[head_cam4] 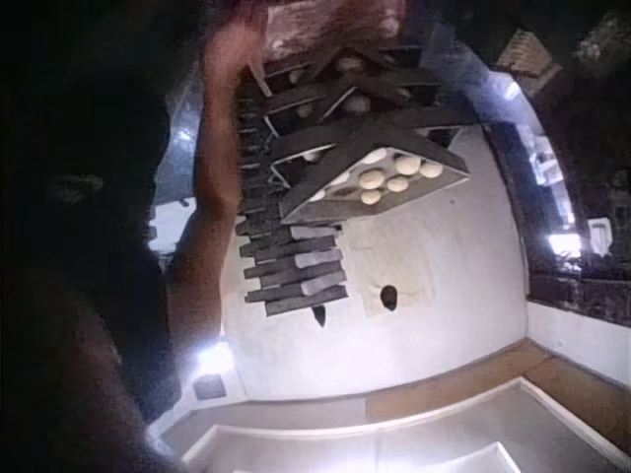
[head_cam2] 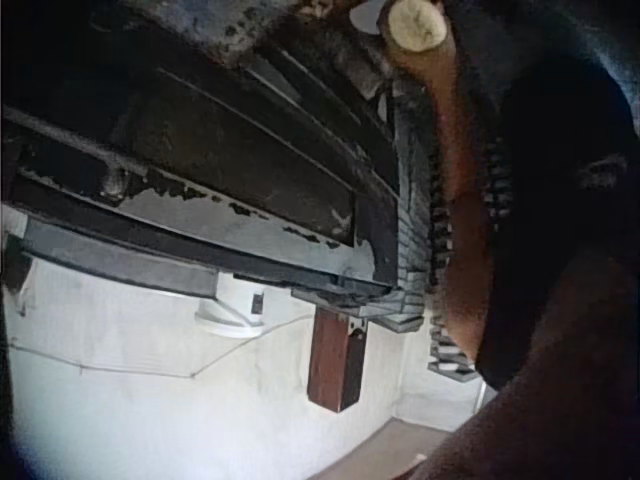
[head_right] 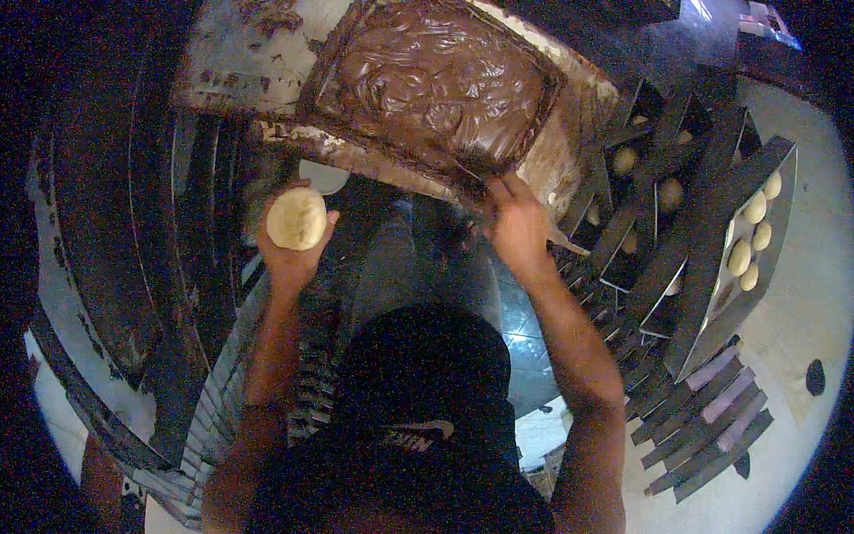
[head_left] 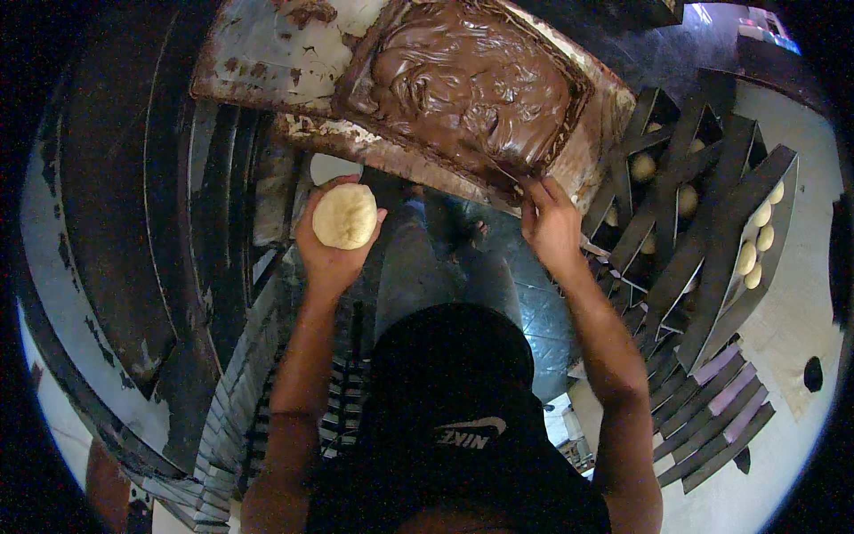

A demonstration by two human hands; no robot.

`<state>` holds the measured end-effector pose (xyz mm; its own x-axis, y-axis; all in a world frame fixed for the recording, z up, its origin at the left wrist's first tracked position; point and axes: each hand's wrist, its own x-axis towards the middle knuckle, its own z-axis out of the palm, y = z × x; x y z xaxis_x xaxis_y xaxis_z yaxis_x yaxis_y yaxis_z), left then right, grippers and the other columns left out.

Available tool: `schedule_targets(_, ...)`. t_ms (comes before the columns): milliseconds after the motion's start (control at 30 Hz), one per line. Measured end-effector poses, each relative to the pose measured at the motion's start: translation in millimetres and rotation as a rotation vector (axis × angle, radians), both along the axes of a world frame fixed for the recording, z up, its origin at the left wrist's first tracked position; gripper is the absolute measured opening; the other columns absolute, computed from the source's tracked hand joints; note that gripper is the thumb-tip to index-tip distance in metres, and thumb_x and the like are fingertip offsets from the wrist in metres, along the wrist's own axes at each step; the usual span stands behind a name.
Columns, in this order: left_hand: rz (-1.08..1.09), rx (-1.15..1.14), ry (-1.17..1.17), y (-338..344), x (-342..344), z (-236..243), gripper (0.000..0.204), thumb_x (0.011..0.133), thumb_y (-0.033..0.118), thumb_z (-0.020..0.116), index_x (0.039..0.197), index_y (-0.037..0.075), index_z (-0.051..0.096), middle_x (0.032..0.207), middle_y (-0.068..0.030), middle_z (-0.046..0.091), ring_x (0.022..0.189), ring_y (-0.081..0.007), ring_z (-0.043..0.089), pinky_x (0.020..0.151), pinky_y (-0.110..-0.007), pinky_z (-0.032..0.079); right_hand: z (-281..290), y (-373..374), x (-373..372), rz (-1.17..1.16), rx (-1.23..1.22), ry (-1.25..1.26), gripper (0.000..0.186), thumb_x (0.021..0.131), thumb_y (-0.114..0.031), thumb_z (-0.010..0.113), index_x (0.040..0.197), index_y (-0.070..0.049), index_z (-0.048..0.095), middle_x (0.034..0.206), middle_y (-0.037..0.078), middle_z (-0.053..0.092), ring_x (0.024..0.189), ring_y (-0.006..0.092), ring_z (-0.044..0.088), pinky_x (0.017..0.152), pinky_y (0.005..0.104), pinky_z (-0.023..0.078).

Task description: The person prepares bread rolls by placing chocolate-like filling into pieces of dough, rolling them into balls by hand, and placing them onto metal baking trays.

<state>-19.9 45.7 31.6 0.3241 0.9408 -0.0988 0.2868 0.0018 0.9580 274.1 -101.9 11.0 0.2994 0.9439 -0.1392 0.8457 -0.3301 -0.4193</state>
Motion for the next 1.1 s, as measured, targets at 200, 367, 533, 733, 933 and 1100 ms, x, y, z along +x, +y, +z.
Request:
schedule_targets(200,-0.047,-0.092,-0.048,14.5,3.7,-1.4,0.061,0.074,-0.004,0.088,0.127,0.000,0.059,0.124,-0.0102,0.065,0.110,-0.0184,0.065,0.096,-0.033,0.055,-10.2,74.6,19.8,0.419,-0.408,-0.038,0.030,0.082,-0.007,0.065,0.110,-0.011,0.075,0.104,0.015,0.072,0.094,0.0365,0.070,0.079,0.0499,0.058)
schedule_targets(367,0.030,-0.055,-0.075,10.2,4.3,4.2,0.060,0.072,-0.003,0.088,0.126,0.000,0.060,0.128,-0.0109,0.063,0.111,-0.0193,0.065,0.097,-0.034,0.054,-32.4,72.0,1.4,0.168,-0.188,0.163,0.027,0.086,-0.003,0.068,0.112,-0.008,0.075,0.095,0.016,0.072,0.091,0.0360,0.069,0.080,0.0424,0.056)
schedule_targets(533,-0.045,0.026,-0.010,21.7,11.7,0.4,0.059,0.071,-0.004,0.087,0.124,0.002,0.060,0.118,-0.0081,0.063,0.109,-0.0187,0.063,0.097,-0.035,0.053,29.2,87.6,-46.0,-0.164,0.120,0.821,0.010,0.093,-0.006,0.071,0.100,0.000,0.075,0.096,0.015,0.075,0.087,0.0253,0.072,0.080,0.0360,0.055)
schedule_targets(733,-0.165,-0.282,-0.247,33.2,59.1,73.9,0.055,0.069,-0.003,0.087,0.119,0.002,0.065,0.116,-0.0079,0.070,0.107,-0.0170,0.066,0.098,-0.033,0.052,121.9,94.4,-48.3,0.046,0.546,0.762,0.012,0.088,0.000,0.075,0.099,-0.004,0.076,0.095,0.012,0.074,0.084,0.0262,0.069,0.076,0.0348,0.054)
schedule_targets(933,-0.145,-0.128,-0.292,35.0,82.1,83.9,0.054,0.067,-0.005,0.089,0.115,0.002,0.067,0.115,-0.0110,0.073,0.106,-0.0203,0.070,0.096,-0.035,0.056,89.3,52.5,-18.3,0.072,0.644,0.203,0.017,0.080,0.007,0.075,0.094,-0.003,0.073,0.096,0.013,0.070,0.081,0.0294,0.064,0.071,0.0387,0.051)
schedule_targets(1100,-0.280,-0.078,-0.231,28.6,87.0,72.0,0.052,0.067,-0.011,0.084,0.116,0.001,0.068,0.118,-0.0132,0.071,0.109,-0.0220,0.068,0.097,-0.036,0.055,95.6,39.9,-18.0,0.103,0.610,0.091,0.017,0.079,0.007,0.075,0.093,-0.003,0.070,0.096,0.013,0.069,0.084,0.0296,0.064,0.072,0.0407,0.051)
